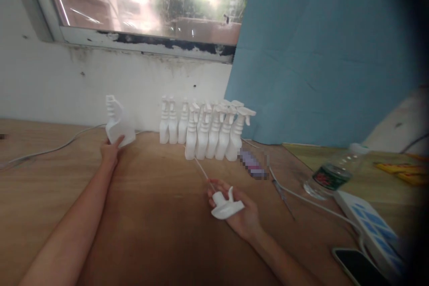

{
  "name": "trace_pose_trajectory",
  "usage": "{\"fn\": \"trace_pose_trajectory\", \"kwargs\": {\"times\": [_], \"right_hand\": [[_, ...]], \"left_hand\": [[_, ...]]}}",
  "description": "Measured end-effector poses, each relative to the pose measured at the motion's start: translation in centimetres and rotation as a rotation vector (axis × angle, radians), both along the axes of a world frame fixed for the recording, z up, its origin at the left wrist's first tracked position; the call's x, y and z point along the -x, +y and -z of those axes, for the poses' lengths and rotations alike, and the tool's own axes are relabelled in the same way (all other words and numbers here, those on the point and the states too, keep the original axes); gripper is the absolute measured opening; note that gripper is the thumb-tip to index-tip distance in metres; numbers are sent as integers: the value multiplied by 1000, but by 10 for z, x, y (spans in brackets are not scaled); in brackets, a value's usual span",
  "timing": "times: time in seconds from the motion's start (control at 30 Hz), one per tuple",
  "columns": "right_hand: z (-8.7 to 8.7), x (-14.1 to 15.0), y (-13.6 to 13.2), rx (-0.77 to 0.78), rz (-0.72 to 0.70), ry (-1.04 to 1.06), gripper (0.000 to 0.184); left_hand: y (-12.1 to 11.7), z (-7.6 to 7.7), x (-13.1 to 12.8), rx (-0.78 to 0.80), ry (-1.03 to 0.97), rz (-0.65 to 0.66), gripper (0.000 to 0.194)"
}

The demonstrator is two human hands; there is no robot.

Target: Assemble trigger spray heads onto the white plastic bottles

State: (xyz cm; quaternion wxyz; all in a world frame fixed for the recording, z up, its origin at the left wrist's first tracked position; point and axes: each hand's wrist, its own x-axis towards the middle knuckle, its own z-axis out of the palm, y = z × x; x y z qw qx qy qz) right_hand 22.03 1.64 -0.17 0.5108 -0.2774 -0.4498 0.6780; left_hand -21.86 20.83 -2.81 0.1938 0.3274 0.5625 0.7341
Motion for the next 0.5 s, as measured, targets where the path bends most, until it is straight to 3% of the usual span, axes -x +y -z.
{"fn": "trace_pose_trajectory", "kwargs": {"times": [0.1,0.23,0.37,0.5], "right_hand": [[-6,-12,6,61,-50,47,56],[-2,-21,10,197,-172,100,59],[2,-23,11,237,-280,98,69],[-11,-27,5,230,-319,121,70]], "left_hand": [[-14,-3,-11,-115,-116,74,44],[-35,-5,-28,-196,-216,178,44],[-57,-3,-44,-189,-272,293,46],[-72,-1,-53,-157,-309,389,51]]}}
